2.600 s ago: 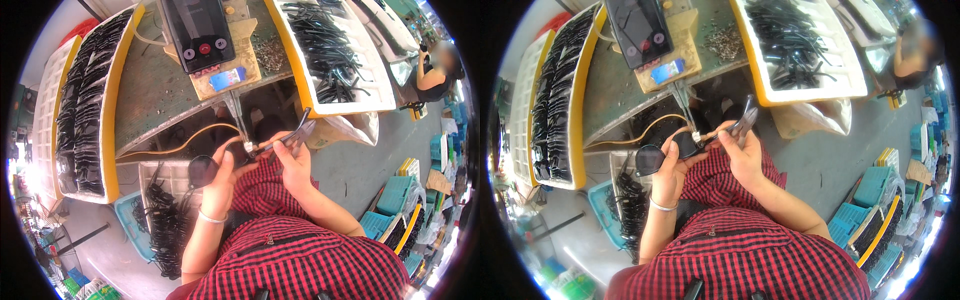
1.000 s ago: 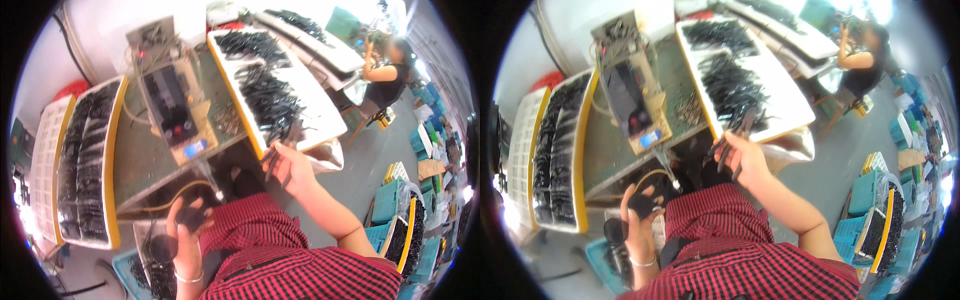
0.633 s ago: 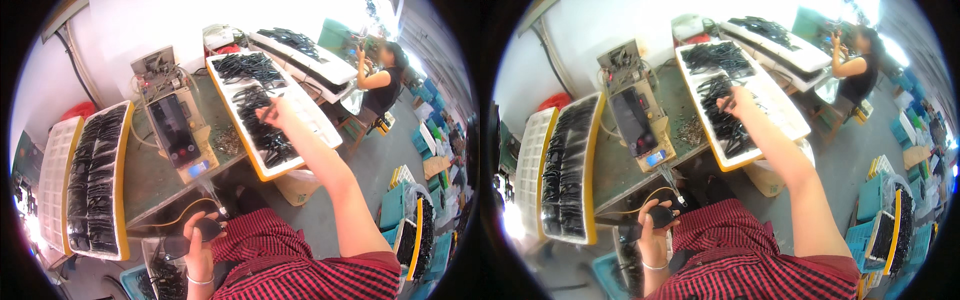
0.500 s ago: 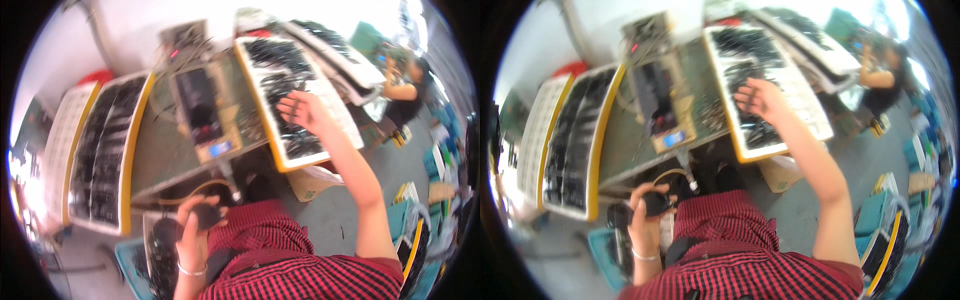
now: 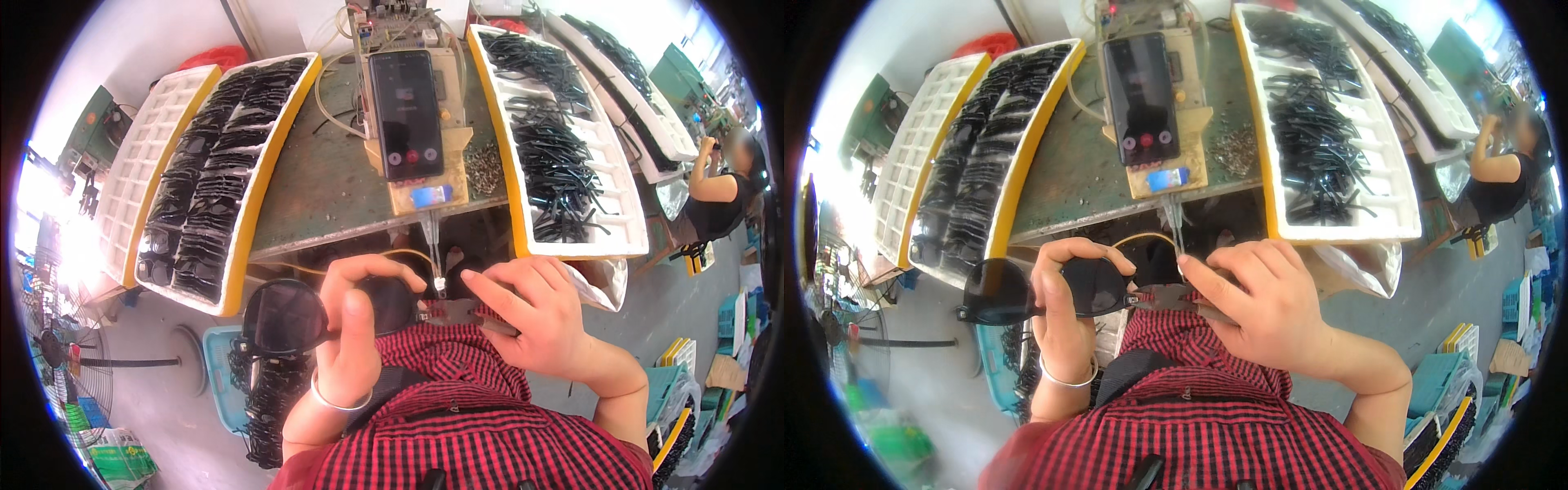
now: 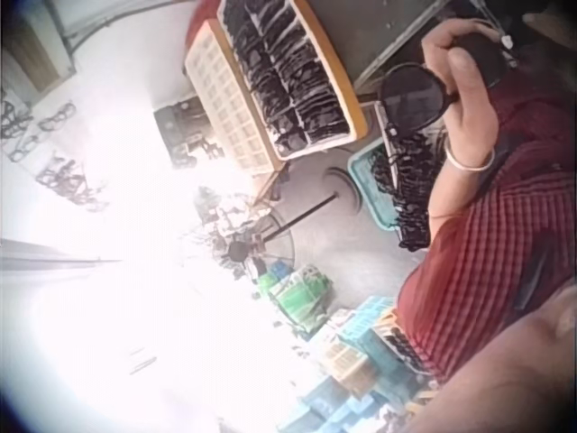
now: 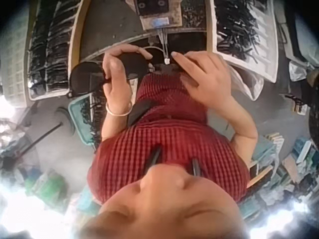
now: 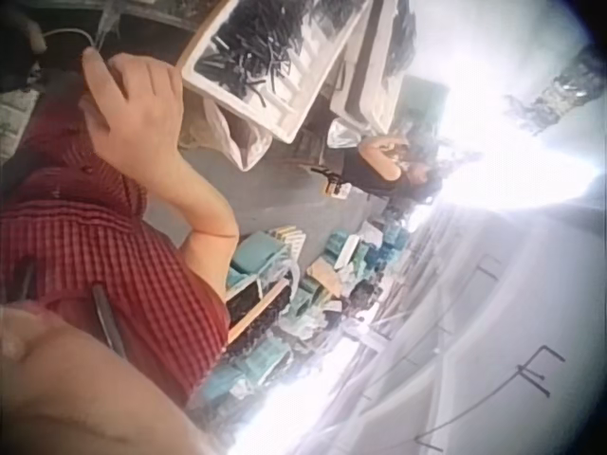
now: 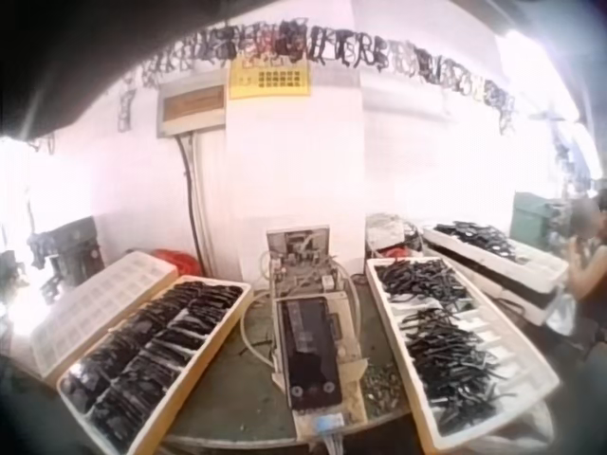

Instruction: The person repeatedly picks up sunglasses frames and arms from trays, uses pliers to attach the arms to the frames, and places the assembled sunglasses into a tray. The process is repeated for multiple units.

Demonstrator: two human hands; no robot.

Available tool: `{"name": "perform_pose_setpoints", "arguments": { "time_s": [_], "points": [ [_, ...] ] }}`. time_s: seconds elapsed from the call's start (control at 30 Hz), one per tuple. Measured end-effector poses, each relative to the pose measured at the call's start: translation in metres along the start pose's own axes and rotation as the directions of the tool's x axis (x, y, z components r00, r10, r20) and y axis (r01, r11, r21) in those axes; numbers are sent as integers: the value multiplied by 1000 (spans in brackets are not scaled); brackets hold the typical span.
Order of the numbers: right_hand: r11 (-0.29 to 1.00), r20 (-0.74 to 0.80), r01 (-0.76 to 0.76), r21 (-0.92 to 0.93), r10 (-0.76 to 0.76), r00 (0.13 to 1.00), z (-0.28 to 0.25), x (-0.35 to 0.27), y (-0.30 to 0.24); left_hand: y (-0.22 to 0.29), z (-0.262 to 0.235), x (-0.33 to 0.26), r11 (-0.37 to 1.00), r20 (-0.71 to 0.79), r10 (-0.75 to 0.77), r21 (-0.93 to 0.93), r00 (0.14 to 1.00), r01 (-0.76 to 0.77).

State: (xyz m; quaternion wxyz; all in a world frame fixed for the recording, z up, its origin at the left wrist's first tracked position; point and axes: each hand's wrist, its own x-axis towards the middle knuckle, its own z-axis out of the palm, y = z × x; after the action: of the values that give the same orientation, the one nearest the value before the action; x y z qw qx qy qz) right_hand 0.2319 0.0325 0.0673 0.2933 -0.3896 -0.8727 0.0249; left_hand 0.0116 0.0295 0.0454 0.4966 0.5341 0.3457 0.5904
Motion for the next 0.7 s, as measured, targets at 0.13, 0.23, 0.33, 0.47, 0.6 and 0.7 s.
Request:
{"name": "perform_pose_setpoints", "arguments": {
  "time_s": [0.13, 0.23, 0.33, 0.47, 0.6, 0.7],
  "points": [
    [999, 56, -6, 38, 4, 998, 2, 1, 1, 3, 1, 0, 1000, 22, -2, -11, 1000, 2],
    [999, 86, 0, 40, -3, 996, 3, -3, 0, 7, 5, 0, 995, -17, 1, 104, 1000, 1],
    [906, 263, -180, 383, 80, 962, 0, -5, 1, 6, -3, -1, 997, 95, 26, -81, 995, -19],
    [562, 503, -547, 620, 251, 827, -11, -4, -2, 11, -7, 2, 977, 73, -18, -209, 997, 33],
    [936, 28, -352, -14, 353, 935, -17, 5, 53, -20, -27, 4, 989, -214, 84, 137, 973, -55],
    [860, 41, -412, -301, 443, 896, 1, 28, 118, -55, -57, 1, 988, -421, -149, -24, 895, 153]
  ]
}}
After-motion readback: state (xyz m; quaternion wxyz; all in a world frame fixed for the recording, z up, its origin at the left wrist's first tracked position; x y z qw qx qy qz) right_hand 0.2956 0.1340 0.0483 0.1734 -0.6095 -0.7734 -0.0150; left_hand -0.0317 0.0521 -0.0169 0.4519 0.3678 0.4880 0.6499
